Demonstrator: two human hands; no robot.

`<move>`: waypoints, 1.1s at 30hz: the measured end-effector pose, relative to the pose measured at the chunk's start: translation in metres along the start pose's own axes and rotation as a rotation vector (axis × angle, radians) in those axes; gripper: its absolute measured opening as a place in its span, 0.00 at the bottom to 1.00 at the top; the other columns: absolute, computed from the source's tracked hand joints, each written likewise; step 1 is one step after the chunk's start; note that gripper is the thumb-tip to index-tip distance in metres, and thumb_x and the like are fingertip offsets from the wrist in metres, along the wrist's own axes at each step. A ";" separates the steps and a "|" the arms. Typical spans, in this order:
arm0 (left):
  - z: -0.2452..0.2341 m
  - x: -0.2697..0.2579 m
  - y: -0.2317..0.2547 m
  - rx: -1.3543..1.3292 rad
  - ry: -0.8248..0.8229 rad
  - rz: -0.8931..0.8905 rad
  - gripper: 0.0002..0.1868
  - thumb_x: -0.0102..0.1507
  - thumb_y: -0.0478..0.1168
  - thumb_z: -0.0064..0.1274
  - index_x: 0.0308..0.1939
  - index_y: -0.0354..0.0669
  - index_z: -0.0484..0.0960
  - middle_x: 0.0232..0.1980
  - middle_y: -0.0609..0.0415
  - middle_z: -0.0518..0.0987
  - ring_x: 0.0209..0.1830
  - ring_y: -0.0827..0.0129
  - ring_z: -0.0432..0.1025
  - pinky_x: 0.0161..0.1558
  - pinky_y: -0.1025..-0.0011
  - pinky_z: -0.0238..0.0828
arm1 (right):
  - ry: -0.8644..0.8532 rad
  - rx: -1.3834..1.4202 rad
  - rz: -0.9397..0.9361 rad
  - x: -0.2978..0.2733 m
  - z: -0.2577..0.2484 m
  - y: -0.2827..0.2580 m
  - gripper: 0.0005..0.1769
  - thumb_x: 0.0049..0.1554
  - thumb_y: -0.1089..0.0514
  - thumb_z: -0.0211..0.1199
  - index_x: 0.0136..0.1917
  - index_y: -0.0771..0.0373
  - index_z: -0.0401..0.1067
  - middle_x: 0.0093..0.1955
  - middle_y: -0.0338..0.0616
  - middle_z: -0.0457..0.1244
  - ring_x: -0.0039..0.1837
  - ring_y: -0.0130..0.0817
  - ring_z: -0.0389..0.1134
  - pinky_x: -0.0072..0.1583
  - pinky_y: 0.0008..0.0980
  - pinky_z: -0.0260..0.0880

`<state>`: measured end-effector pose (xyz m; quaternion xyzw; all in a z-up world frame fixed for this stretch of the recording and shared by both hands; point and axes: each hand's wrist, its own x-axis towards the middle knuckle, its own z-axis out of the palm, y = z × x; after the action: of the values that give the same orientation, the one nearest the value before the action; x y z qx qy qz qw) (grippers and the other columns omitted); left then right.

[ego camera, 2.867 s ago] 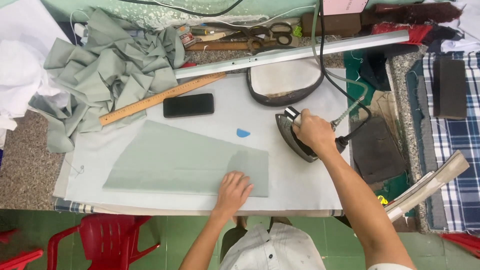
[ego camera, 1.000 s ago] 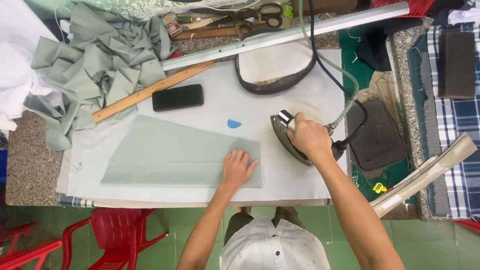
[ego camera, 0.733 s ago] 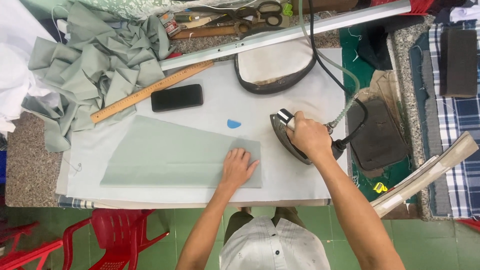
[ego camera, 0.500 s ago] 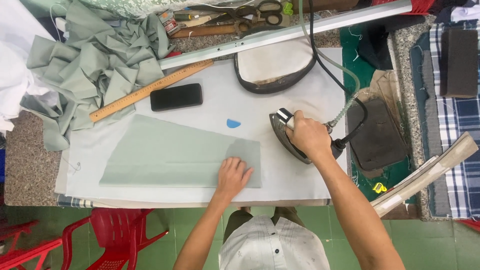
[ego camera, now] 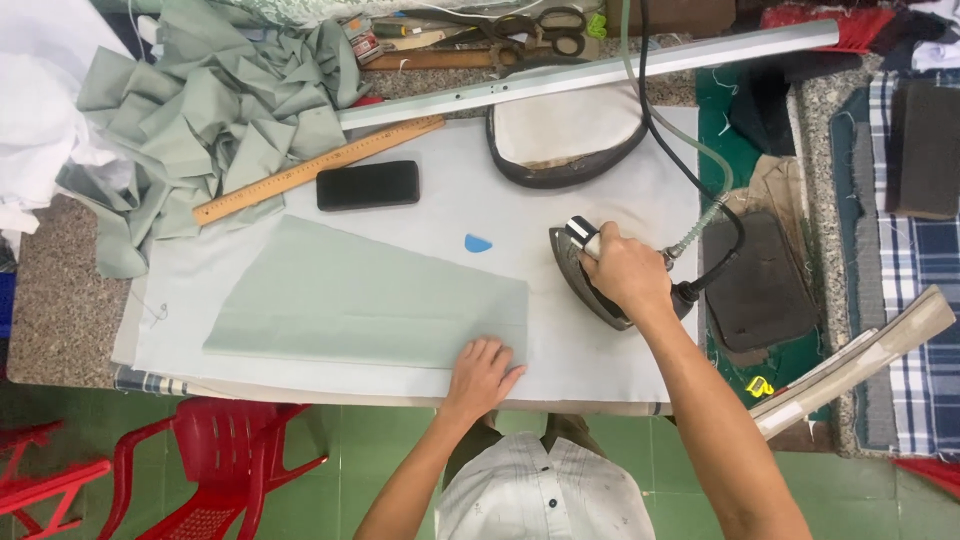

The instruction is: The person measures and folds a piece of light green fabric on a work table using a wooden ruler. They then use a steam iron to press the fabric flat, repeatedly moving the iron over the surface and adjusting the fabric with their hands.

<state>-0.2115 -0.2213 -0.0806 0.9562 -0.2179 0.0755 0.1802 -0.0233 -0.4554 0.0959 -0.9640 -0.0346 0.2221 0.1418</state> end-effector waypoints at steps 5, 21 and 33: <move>-0.023 -0.016 0.009 -0.009 0.135 -0.044 0.17 0.68 0.54 0.52 0.46 0.44 0.77 0.43 0.52 0.69 0.41 0.60 0.66 0.41 0.65 0.63 | -0.073 0.083 0.005 0.000 -0.004 0.001 0.31 0.59 0.44 0.59 0.66 0.70 0.68 0.53 0.71 0.69 0.58 0.66 0.72 0.57 0.58 0.72; -0.103 -0.051 -0.134 -0.006 0.121 -0.495 0.34 0.71 0.54 0.42 0.74 0.34 0.62 0.79 0.37 0.58 0.81 0.47 0.48 0.77 0.45 0.38 | -0.212 -0.251 -0.083 -0.042 0.035 -0.122 0.35 0.62 0.34 0.53 0.73 0.56 0.62 0.60 0.56 0.71 0.63 0.52 0.73 0.62 0.49 0.74; -0.134 -0.067 -0.218 -0.041 -0.321 -0.519 0.37 0.73 0.62 0.25 0.80 0.46 0.53 0.84 0.49 0.48 0.85 0.58 0.38 0.80 0.50 0.21 | -0.326 -0.352 -0.264 -0.051 0.104 -0.257 0.27 0.61 0.36 0.56 0.64 0.54 0.65 0.50 0.53 0.73 0.54 0.47 0.76 0.55 0.44 0.78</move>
<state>-0.1832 0.0387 -0.0393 0.9759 0.0066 -0.1292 0.1759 -0.1153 -0.1890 0.1021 -0.9126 -0.2202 0.3444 -0.0077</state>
